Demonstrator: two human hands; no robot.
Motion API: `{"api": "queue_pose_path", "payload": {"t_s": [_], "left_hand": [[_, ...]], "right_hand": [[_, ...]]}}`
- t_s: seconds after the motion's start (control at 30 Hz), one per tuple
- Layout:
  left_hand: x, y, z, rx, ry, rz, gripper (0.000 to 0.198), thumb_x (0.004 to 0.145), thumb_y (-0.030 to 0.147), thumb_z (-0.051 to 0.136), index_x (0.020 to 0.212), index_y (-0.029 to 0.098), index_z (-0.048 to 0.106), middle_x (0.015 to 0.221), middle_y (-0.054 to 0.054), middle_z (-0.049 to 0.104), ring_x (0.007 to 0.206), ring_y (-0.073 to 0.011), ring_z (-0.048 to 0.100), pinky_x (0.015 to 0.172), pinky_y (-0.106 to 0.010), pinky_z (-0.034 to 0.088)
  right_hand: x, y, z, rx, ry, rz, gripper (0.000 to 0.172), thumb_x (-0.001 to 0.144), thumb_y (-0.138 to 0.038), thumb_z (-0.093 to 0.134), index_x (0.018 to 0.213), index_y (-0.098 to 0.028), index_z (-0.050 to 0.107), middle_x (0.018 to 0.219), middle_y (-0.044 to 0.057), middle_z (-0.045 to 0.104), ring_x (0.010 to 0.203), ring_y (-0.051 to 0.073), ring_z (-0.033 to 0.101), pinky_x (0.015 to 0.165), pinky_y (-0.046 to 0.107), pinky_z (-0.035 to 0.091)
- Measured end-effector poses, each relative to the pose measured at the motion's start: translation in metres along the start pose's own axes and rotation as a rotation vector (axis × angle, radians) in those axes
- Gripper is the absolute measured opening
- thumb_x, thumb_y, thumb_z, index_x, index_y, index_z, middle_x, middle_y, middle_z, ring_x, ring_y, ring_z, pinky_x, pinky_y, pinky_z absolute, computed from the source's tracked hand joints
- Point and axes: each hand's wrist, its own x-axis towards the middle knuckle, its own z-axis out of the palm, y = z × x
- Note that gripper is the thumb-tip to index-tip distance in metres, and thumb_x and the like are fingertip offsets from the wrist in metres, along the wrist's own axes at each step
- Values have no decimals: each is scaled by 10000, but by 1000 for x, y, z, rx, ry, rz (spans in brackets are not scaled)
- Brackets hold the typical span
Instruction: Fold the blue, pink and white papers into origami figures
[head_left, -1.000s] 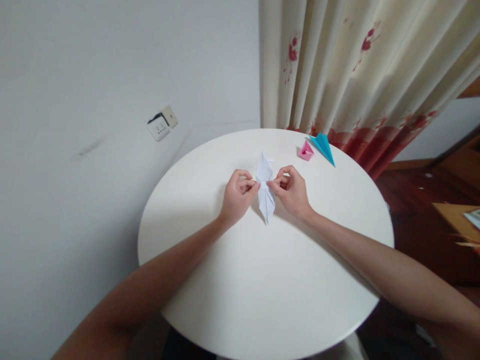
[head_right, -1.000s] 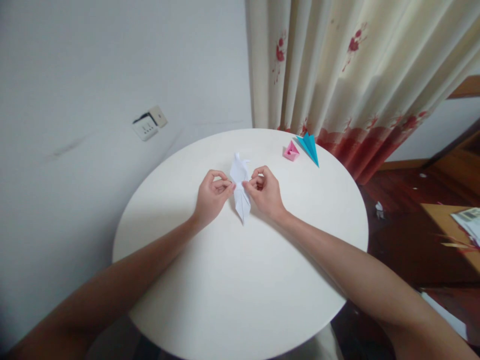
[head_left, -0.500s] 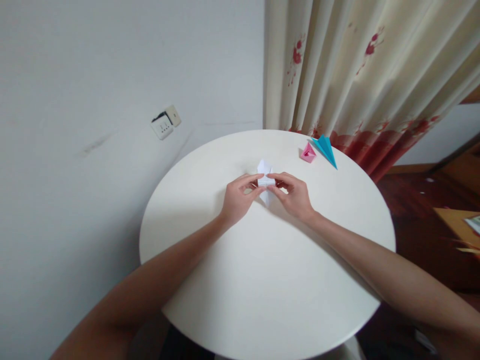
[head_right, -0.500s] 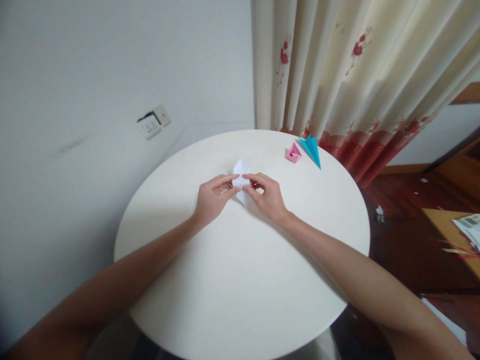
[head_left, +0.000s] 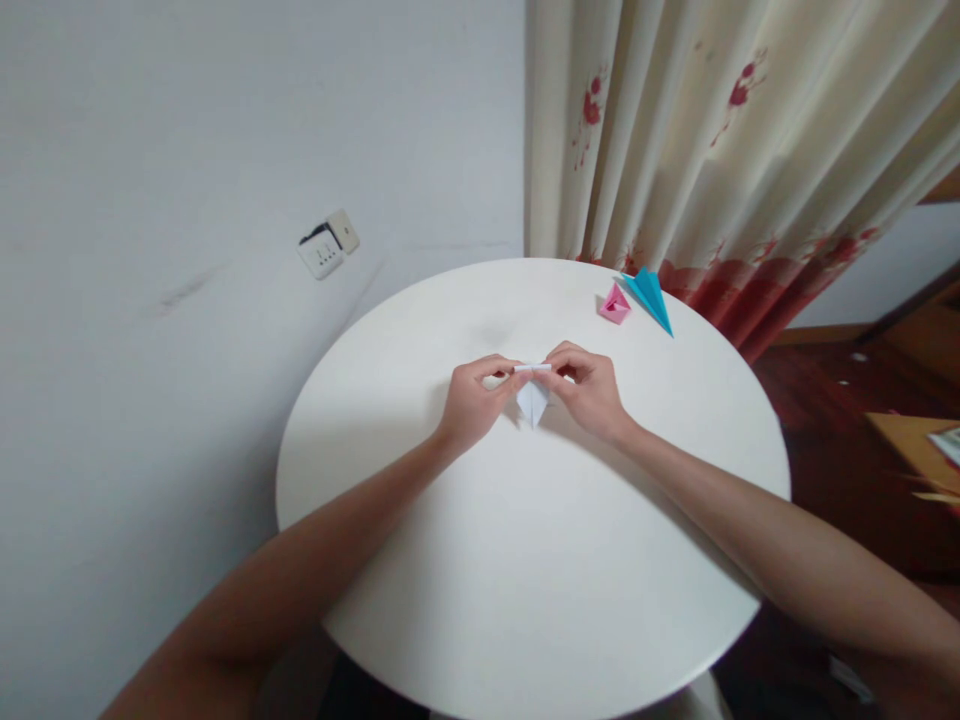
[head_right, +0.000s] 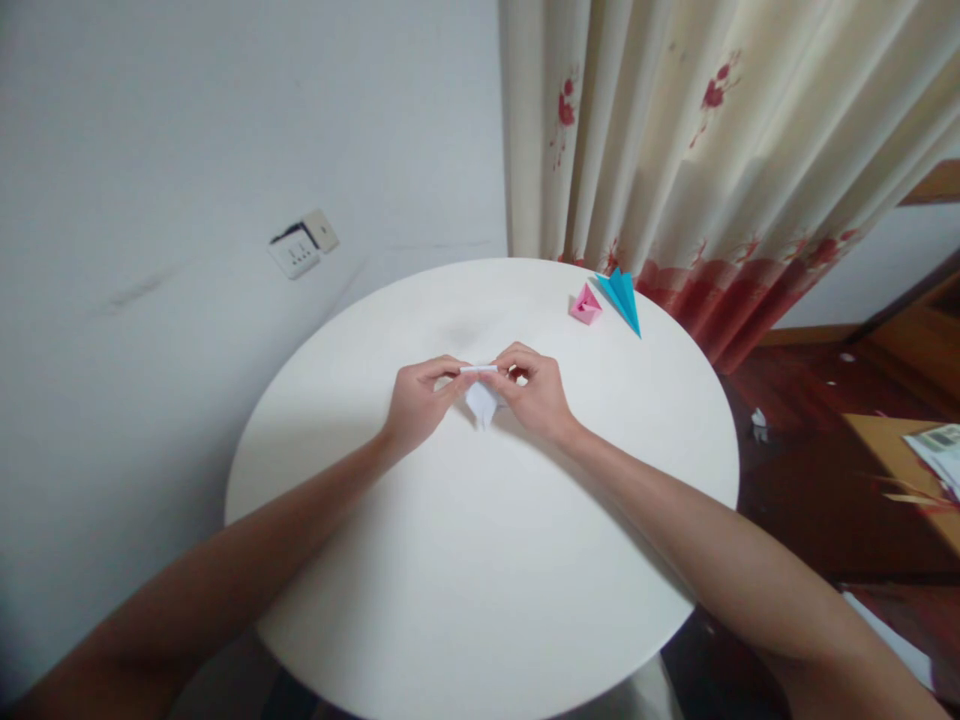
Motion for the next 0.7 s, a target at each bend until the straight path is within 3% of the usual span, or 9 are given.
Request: {"api": "queue_pose_path", "payload": {"t_s": [0.2,0.4,0.5,0.63,0.7], "left_hand": [[-2,-1,4,-105,82,-142,295,779,459,778,766,164,767,758,-46,745,685,-173,648,637,-277,507],[-3,-8,7,-292,-48,-317,379,734,499,818,860,146,761,803,-72,753,732,-200,698,740,-333,563],[-3,-10,7,-367,-45,-418,441,672,456,870,933,124,742,839,-97,760,758,-216,716,770,-365,575],[-1,-6,4,-436,-5,-518,586,636,367,888,1124,137,659,832,-87,762,746,-212,722,734,-358,571],[0,-4,3,-458,-34,-557,534,649,329,866,1099,156,636,813,-74,757,731,-202,720,716,-340,561]], "right_hand": [[-4,-2,10,170,-66,287,458,741,-616,755,655,-182,637,585,-4,592,543,129,504,507,265,385],[-5,4,7,141,-1,381,449,689,-580,795,591,-175,628,581,14,605,538,128,514,513,269,393],[-4,9,6,181,-14,473,417,700,-553,787,622,-169,646,622,29,641,561,137,550,547,282,436],[-1,10,5,212,5,411,349,698,-424,789,937,-185,699,555,-54,587,528,118,522,537,256,427],[1,9,4,211,-28,357,318,705,-374,769,953,-188,702,523,-76,549,500,103,483,520,243,405]]}}
